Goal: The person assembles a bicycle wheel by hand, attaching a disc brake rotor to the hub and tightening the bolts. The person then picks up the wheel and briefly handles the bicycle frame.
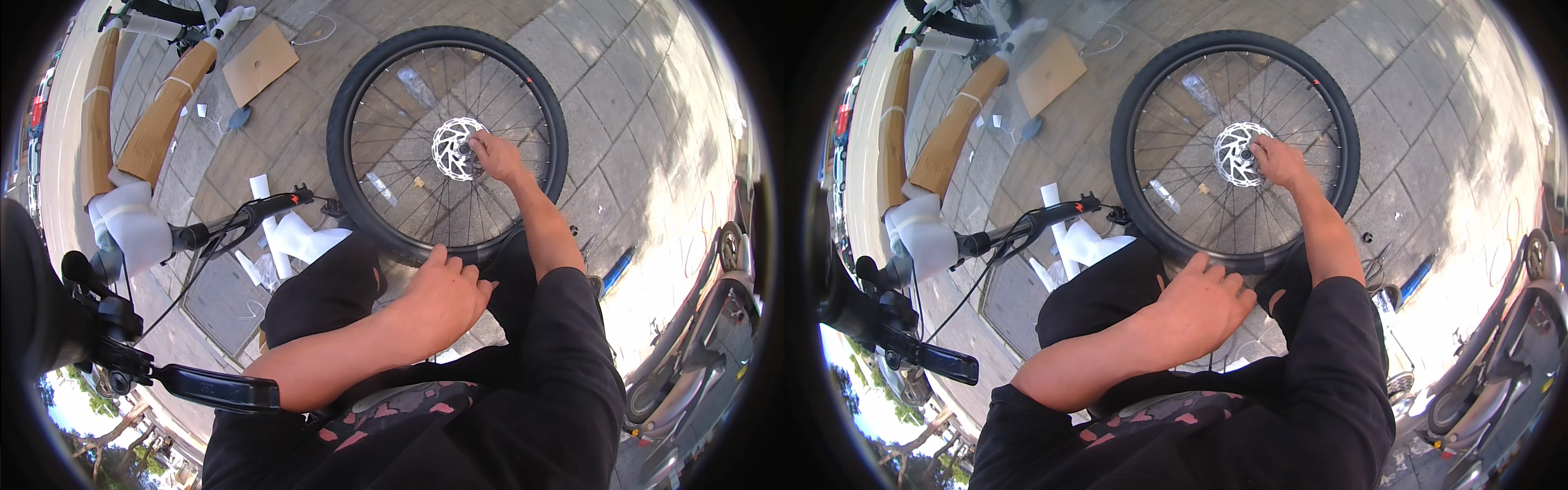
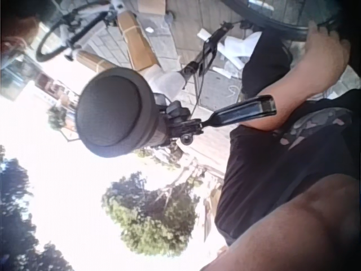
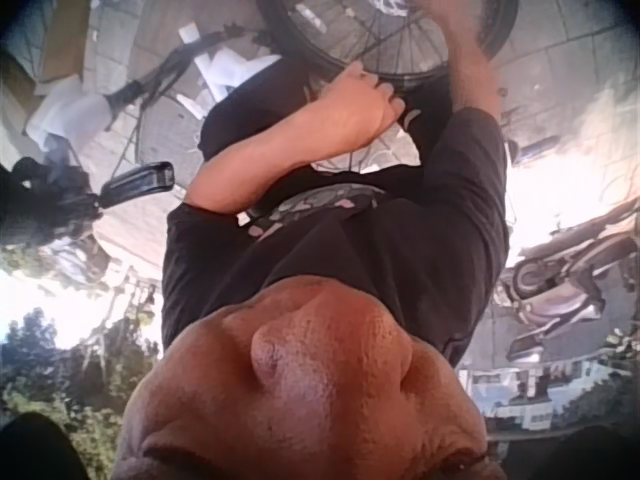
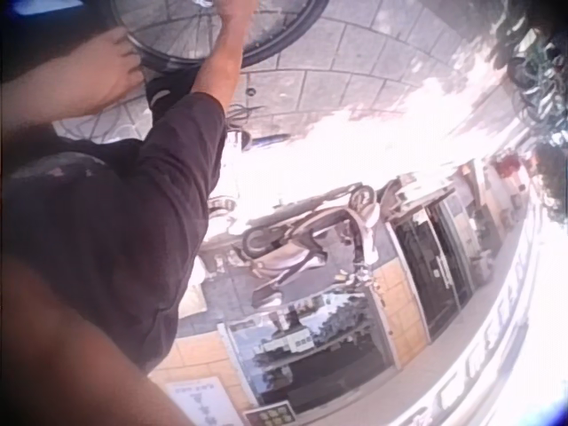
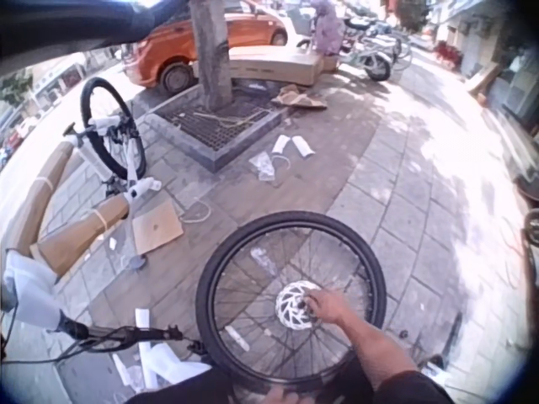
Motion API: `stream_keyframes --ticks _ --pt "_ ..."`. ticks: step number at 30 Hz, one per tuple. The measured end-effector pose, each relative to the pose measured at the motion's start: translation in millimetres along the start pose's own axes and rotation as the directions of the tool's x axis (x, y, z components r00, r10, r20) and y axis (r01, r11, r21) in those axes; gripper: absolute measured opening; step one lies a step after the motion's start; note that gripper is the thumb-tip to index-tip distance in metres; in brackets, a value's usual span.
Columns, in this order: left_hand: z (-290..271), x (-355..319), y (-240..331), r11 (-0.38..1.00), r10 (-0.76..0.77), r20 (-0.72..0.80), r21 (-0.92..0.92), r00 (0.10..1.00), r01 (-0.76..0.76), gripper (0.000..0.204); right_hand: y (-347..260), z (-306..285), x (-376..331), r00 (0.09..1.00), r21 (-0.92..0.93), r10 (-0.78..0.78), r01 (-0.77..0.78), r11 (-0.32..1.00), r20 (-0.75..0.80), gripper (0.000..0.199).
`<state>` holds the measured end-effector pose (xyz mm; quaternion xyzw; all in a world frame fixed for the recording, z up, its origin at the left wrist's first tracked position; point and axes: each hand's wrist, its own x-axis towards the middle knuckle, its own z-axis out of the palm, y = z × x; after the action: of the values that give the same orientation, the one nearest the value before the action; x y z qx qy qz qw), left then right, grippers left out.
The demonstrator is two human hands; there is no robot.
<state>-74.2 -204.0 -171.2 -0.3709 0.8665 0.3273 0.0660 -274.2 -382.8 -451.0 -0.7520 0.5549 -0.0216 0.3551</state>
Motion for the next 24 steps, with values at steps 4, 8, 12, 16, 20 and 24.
stream_keyframes --ticks 4,8,12,16,20,24 --pt "0.9 -0.9 -1.6 1.0 0.009 -0.016 0.006 1.0 -0.009 0.025 -3.1 46.4 -12.2 0.928 0.309 0.309 -0.236 0.921 -0.211 0.039" --pt "-1.7 0.2 -0.2 1.0 0.022 -0.029 0.022 0.999 -0.021 0.023 -19.6 90.6 -7.6 0.743 0.535 0.573 -0.346 0.771 -0.346 0.042" --pt "-8.6 0.7 1.3 1.0 0.01 0.016 0.023 1.0 -0.01 0.021 -50.4 99.7 2.0 0.545 0.647 0.754 -0.432 0.628 -0.367 0.041" --pt "-1.0 -3.5 2.1 1.0 0.003 -0.028 0.021 1.0 -0.003 0.019 -75.4 89.7 -0.1 0.491 0.679 0.788 -0.435 0.591 -0.371 0.046" --pt "3.6 0.6 -0.9 1.0 0.02 -0.023 0.019 1.0 -0.019 0.018 -44.2 92.9 -1.6 0.601 0.633 0.702 -0.383 0.672 -0.382 0.042" --pt "3.9 -1.6 -1.1 1.0 0.002 0.008 0.031 1.0 -0.002 0.02 -39.4 84.3 -8.7 0.638 0.576 0.658 -0.384 0.722 -0.4 0.04"
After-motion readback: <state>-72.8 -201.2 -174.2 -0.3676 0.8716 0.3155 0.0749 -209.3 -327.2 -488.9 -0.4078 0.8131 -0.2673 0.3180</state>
